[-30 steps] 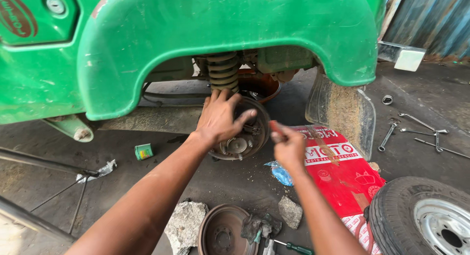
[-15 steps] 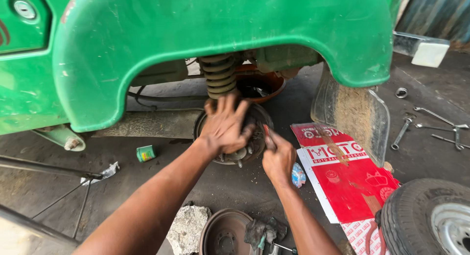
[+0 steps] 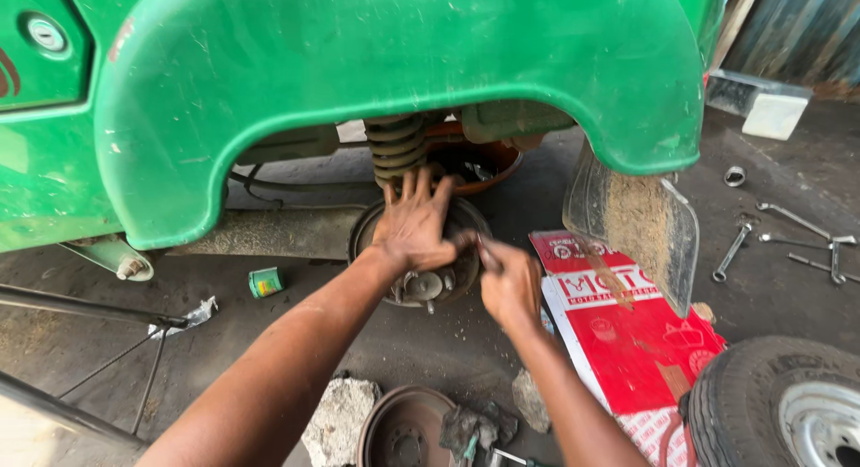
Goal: The person cleans and services the internal components of a vehicle's drum brake assembly. They rub surfaces with sandpaper, use a hammer and a screwdriver to adjust parts, and wipe components with a cloth while an assistant provides support.
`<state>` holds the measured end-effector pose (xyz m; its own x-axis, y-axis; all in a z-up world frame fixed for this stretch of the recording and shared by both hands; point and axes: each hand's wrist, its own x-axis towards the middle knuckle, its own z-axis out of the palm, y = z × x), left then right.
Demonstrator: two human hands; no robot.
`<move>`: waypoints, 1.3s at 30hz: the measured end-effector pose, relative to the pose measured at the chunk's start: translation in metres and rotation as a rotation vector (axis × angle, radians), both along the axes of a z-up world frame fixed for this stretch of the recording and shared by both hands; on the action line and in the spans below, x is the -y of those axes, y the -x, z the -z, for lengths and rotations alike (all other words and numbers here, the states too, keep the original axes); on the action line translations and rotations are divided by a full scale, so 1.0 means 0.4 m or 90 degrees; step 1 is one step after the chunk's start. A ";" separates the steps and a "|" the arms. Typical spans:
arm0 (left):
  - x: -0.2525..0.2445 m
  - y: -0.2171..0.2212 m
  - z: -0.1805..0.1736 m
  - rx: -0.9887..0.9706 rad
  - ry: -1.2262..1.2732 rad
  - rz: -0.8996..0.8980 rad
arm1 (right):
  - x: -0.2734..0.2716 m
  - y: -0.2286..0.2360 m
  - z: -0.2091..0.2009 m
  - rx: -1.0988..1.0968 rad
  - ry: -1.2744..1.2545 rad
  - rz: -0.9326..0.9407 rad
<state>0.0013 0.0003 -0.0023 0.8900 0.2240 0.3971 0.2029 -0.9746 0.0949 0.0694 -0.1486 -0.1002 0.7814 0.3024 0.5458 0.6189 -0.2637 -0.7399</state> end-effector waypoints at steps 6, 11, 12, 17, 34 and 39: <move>0.008 0.002 0.013 -0.035 0.010 -0.015 | 0.036 -0.010 0.076 -0.103 0.108 -0.032; -0.011 -0.005 0.043 0.006 -0.043 0.000 | -0.025 -0.016 0.101 0.031 -0.104 -0.053; -0.010 -0.011 0.044 -0.019 -0.027 -0.007 | -0.023 -0.019 0.096 -0.001 -0.139 -0.056; -0.022 -0.003 0.044 0.013 -0.082 0.006 | -0.019 -0.004 0.052 -0.164 -0.126 -0.052; 0.002 -0.001 0.029 0.042 -0.079 0.027 | -0.018 0.024 0.047 -0.088 -0.136 0.020; 0.000 0.009 0.034 0.014 -0.056 0.031 | -0.022 0.051 0.058 -0.045 -0.179 0.018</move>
